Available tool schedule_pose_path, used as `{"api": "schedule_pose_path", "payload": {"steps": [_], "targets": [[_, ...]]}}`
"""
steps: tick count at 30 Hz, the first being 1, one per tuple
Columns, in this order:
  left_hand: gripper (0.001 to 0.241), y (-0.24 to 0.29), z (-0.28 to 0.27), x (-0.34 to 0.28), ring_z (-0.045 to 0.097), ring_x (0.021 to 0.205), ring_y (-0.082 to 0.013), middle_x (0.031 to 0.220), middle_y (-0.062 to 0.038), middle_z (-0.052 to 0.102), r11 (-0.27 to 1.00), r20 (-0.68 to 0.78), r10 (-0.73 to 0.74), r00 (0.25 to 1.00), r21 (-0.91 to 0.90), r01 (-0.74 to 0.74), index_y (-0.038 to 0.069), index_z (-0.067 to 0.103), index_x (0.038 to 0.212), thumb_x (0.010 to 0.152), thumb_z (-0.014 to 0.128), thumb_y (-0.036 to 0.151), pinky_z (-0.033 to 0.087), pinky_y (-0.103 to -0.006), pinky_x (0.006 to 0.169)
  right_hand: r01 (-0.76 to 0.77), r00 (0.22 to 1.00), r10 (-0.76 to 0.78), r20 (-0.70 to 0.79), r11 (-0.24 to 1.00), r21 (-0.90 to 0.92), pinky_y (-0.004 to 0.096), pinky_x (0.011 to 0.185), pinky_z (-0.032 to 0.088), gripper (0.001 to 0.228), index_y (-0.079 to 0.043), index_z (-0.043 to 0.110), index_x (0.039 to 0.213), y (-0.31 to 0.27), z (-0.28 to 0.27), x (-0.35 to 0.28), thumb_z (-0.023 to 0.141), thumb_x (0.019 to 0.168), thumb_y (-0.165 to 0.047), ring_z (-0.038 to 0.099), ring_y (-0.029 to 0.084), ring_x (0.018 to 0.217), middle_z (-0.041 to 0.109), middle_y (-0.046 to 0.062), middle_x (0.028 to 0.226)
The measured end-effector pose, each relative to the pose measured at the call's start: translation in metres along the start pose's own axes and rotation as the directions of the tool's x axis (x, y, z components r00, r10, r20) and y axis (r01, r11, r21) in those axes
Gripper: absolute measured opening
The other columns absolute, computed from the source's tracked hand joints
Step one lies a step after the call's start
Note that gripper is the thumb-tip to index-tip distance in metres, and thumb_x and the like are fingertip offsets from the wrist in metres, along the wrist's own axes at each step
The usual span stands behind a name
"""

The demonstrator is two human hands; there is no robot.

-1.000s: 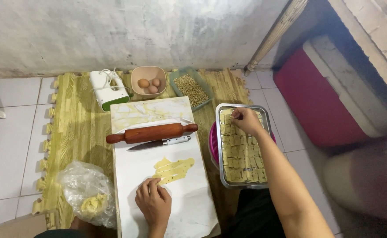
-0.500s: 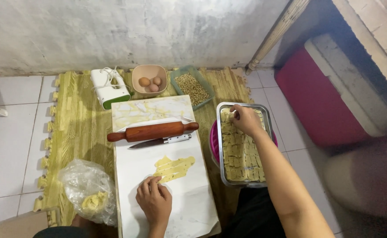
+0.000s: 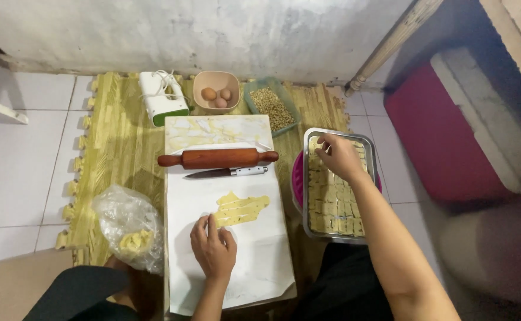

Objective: Picking up small rectangular pieces of dough from a workspace and arranging them neatly in a metal tray.

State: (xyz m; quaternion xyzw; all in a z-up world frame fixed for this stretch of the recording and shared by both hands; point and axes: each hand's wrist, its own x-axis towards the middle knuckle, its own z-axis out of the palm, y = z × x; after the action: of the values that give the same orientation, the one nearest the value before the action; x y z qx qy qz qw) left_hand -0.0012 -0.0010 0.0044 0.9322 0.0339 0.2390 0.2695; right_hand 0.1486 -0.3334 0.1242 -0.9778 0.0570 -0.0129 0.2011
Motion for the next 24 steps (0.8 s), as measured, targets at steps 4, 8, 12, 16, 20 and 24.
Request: {"api": "schedule_pose_path", "payload": {"steps": [4,8,12,16,20,24], "targets": [[0.044,-0.001,-0.009,0.001,0.055,0.118,-0.0328,0.130,-0.017,0.055,0.996,0.007,-0.047,0.999,0.081,0.046,-0.004,0.062,0.126,0.085,0.064,0.013,0.046,-0.0463,0.104,0.098,0.995,-0.098,-0.002,0.994,0.045,0.037,0.065,0.052,0.022,-0.007,0.073,0.106,-0.045,-0.015,-0.018,0.073,0.085,-0.014,0.066,0.022,0.070,0.072,0.005,0.083],[0.028,-0.002,-0.016,0.002,0.058,0.110,-0.0310,0.124,-0.015,0.060,0.999,-0.012,-0.031,0.999,0.012,0.031,-0.002,0.070,0.113,0.088,0.065,0.009,0.048,-0.0421,0.095,0.303,0.953,-0.304,0.001,0.949,0.084,0.032,0.062,0.053,0.021,-0.003,0.074,0.104,-0.081,-0.026,-0.042,0.074,0.084,-0.009,0.066,0.020,0.068,0.074,0.006,0.086],[0.013,-0.017,0.001,-0.001,0.062,0.106,-0.0297,0.109,-0.007,0.061,0.999,-0.047,-0.053,0.997,-0.016,0.052,0.007,0.075,0.098,0.089,0.068,0.014,0.051,-0.0418,0.090,0.337,0.935,-0.340,0.098,0.940,0.044,0.047,0.074,0.059,0.020,-0.009,0.072,0.108,-0.107,-0.033,-0.062,0.070,0.089,-0.013,0.074,0.035,0.079,0.072,0.013,0.085],[0.009,-0.022,0.007,0.000,0.062,0.107,-0.0267,0.109,-0.004,0.062,0.988,-0.018,-0.153,0.988,0.000,0.153,0.009,0.075,0.094,0.090,0.071,0.016,0.051,-0.0399,0.090,0.407,0.903,-0.405,0.140,0.913,0.015,0.043,0.073,0.061,0.017,-0.008,0.073,0.106,-0.117,-0.039,-0.080,0.070,0.089,-0.010,0.074,0.032,0.076,0.072,0.012,0.085],[0.009,-0.024,0.002,0.005,0.062,0.111,-0.0249,0.106,0.001,0.062,0.988,0.097,-0.153,0.983,0.034,0.151,0.011,0.077,0.096,0.090,0.074,0.017,0.052,-0.0382,0.091,0.479,0.867,-0.476,0.146,0.878,0.017,0.048,0.071,0.060,0.020,-0.007,0.072,0.108,-0.111,-0.040,-0.092,0.069,0.089,-0.009,0.074,0.036,0.077,0.072,0.015,0.087],[0.010,-0.034,0.012,0.003,0.062,0.107,-0.0242,0.101,0.004,0.061,0.988,0.124,-0.154,0.980,0.042,0.149,0.014,0.076,0.094,0.084,0.078,0.018,0.053,-0.0379,0.090,0.474,0.869,-0.477,0.128,0.879,0.057,0.043,0.072,0.060,0.017,-0.009,0.073,0.108,-0.108,-0.047,-0.103,0.067,0.091,-0.009,0.074,0.033,0.078,0.072,0.013,0.088]]}}
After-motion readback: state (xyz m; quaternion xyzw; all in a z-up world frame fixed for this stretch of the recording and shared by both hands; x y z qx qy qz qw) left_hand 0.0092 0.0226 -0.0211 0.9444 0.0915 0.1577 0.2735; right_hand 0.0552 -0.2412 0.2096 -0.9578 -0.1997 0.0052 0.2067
